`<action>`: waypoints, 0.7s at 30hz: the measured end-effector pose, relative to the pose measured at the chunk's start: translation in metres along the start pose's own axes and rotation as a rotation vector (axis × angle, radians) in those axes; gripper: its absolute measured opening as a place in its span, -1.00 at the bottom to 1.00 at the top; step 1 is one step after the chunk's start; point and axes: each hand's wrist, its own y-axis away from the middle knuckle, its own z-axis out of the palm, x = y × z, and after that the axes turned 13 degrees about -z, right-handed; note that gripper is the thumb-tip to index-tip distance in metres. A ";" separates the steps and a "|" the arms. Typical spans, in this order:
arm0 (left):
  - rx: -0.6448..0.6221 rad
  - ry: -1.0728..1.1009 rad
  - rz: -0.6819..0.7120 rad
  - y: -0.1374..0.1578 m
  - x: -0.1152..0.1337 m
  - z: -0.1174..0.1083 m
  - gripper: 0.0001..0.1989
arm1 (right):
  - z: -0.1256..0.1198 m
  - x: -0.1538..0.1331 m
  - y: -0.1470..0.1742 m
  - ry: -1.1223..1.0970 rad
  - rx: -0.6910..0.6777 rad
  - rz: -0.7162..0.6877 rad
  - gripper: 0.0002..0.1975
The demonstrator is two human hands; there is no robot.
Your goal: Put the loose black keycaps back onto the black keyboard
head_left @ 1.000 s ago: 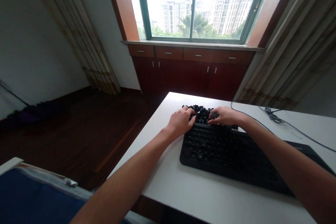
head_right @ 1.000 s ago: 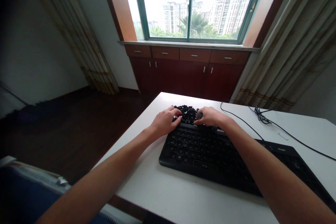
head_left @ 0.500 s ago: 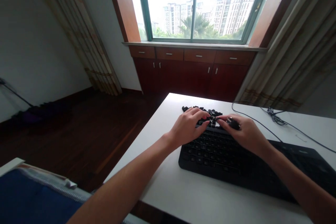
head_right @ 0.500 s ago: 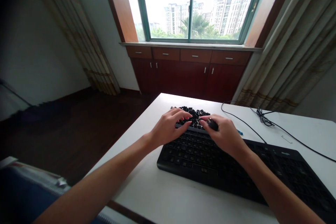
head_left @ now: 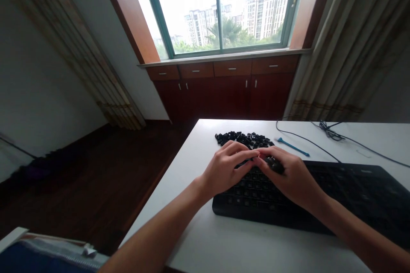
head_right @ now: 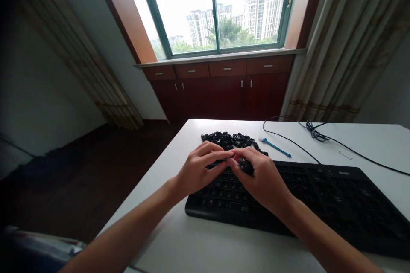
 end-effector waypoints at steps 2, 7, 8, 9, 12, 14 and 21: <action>0.011 -0.028 0.024 0.000 -0.001 -0.001 -0.71 | 0.000 -0.002 -0.001 0.006 0.026 0.005 -0.77; 0.005 -0.090 0.069 0.000 0.001 -0.003 -0.77 | -0.002 -0.007 -0.004 -0.033 0.061 0.011 -0.84; 0.012 -0.091 0.068 0.000 0.002 -0.004 -0.79 | -0.002 -0.008 -0.004 -0.049 0.062 0.028 -0.83; 0.021 -0.088 0.068 -0.001 0.003 -0.004 -0.81 | -0.002 -0.009 -0.004 -0.062 0.061 0.046 -0.82; 0.037 -0.070 0.073 -0.002 0.003 -0.005 -0.82 | -0.002 -0.009 -0.003 -0.063 0.045 0.079 -0.81; 0.037 -0.061 0.065 -0.002 0.002 -0.005 -0.81 | -0.001 -0.009 -0.003 -0.047 0.038 0.074 -0.79; 0.028 -0.017 0.036 -0.002 0.001 -0.003 -0.72 | 0.000 -0.007 0.000 0.054 0.020 -0.019 -0.70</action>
